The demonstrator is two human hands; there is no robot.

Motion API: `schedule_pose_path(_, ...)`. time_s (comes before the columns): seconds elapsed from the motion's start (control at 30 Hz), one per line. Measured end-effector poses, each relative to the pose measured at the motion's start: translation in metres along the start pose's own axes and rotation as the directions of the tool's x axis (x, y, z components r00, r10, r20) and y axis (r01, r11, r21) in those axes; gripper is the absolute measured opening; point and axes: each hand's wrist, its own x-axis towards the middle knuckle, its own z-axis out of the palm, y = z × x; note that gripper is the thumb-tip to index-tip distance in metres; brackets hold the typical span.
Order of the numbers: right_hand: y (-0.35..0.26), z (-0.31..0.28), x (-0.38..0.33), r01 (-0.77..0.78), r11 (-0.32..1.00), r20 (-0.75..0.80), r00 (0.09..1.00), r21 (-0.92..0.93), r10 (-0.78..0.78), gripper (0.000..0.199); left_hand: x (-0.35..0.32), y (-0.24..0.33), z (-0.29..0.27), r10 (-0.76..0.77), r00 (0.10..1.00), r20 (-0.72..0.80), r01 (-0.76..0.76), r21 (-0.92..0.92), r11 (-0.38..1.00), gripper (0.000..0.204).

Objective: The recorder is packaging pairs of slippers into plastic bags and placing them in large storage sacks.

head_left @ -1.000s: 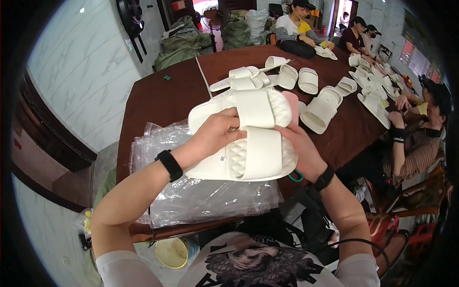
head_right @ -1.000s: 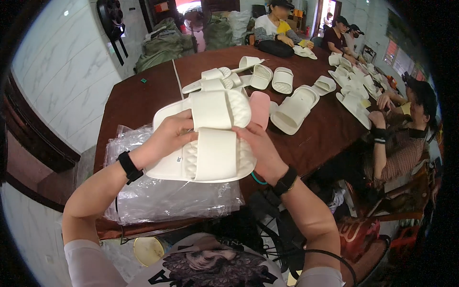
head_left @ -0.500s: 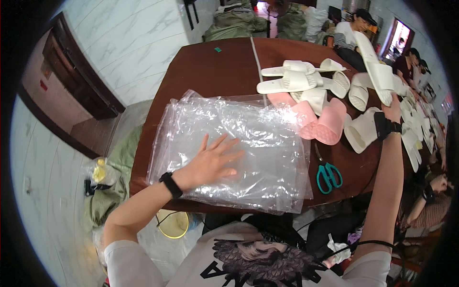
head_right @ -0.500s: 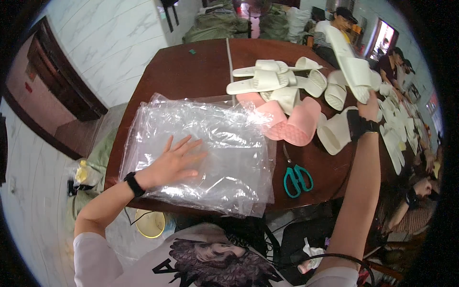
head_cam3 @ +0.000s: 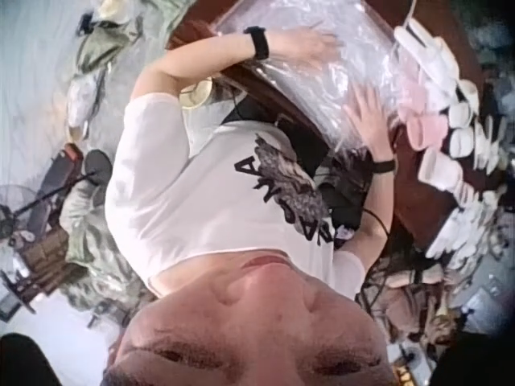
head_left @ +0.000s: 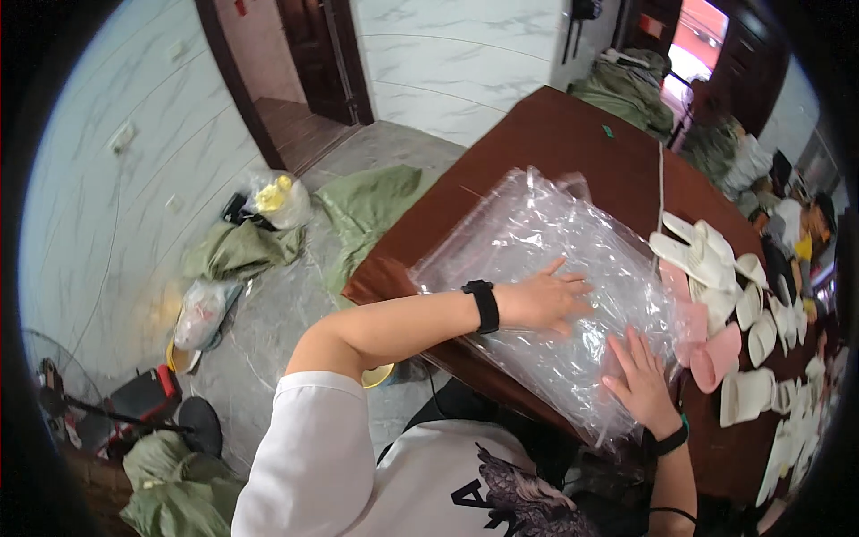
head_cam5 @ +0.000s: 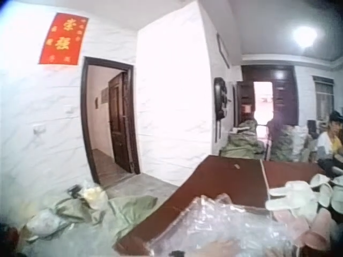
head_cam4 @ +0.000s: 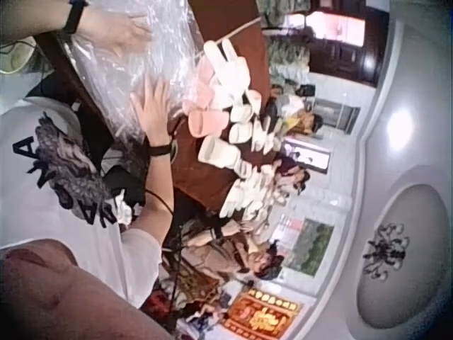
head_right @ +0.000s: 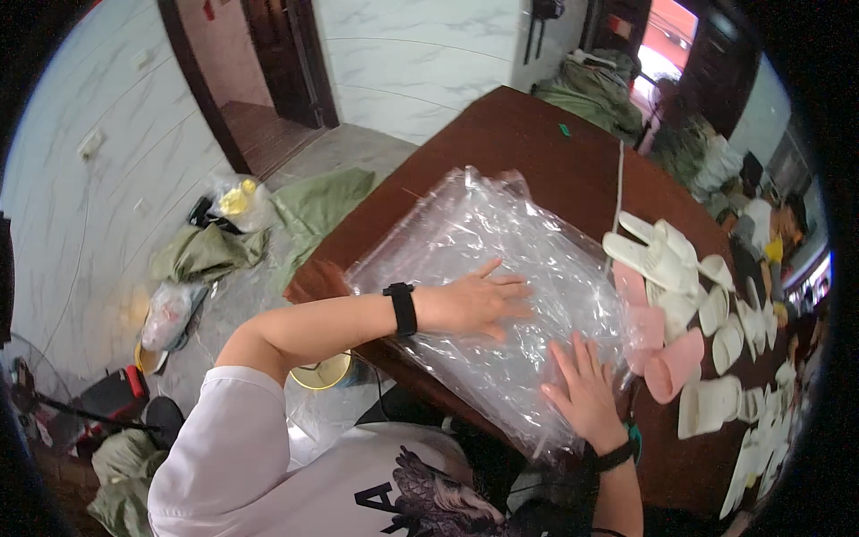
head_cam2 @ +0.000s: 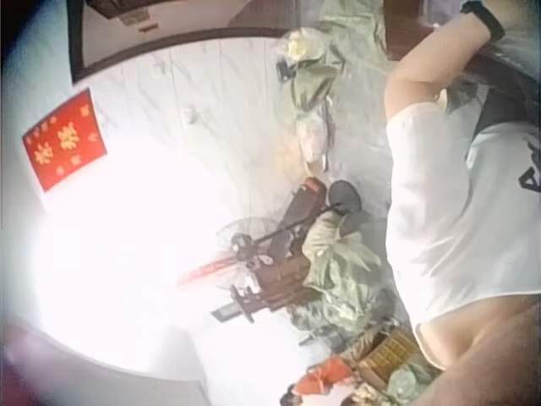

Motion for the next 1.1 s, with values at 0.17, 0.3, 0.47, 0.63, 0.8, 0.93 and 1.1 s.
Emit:
schedule_pose_path(0.17,0.027,0.016,-0.006,0.077,0.996,-0.129,0.988,-0.049,-0.082,0.058,-0.080,-0.072,-0.025,-0.113,0.957,-0.266,0.049,-0.234,0.971,0.042)
schedule_pose_path(0.3,-0.005,0.016,0.004,-0.075,0.978,-0.160,0.986,-0.193,0.044,0.055,-0.225,-0.145,-0.044,-0.790,0.487,-0.372,0.388,-0.719,0.577,0.029)
schedule_pose_path(0.47,-0.029,-0.019,-0.012,-0.087,0.996,-0.295,0.952,-0.022,0.077,0.049,-0.460,-0.316,0.081,-0.967,0.122,-0.222,0.766,-0.599,0.234,0.045)
schedule_pose_path(0.63,-0.050,-0.012,-0.017,-0.153,0.985,-0.226,0.960,0.083,0.168,0.044,-0.432,-0.362,0.077,-0.972,0.063,-0.227,0.795,-0.577,0.187,0.044)
schedule_pose_path(0.8,-0.073,-0.001,-0.012,-0.192,0.980,-0.130,0.972,0.041,0.196,0.041,-0.447,-0.374,0.084,-0.966,-0.073,-0.248,0.825,-0.559,0.081,0.045)
schedule_pose_path(0.93,-0.084,-0.004,-0.012,-0.217,0.975,-0.107,0.972,-0.049,0.210,0.046,-0.449,-0.369,0.089,-0.945,-0.173,-0.278,0.836,-0.549,0.009,0.045)
schedule_pose_path(1.1,-0.091,-0.004,-0.019,-0.224,0.974,-0.223,0.952,-0.038,0.210,0.039,-0.445,-0.350,0.100,-0.907,-0.275,-0.319,0.837,-0.544,-0.063,0.045)
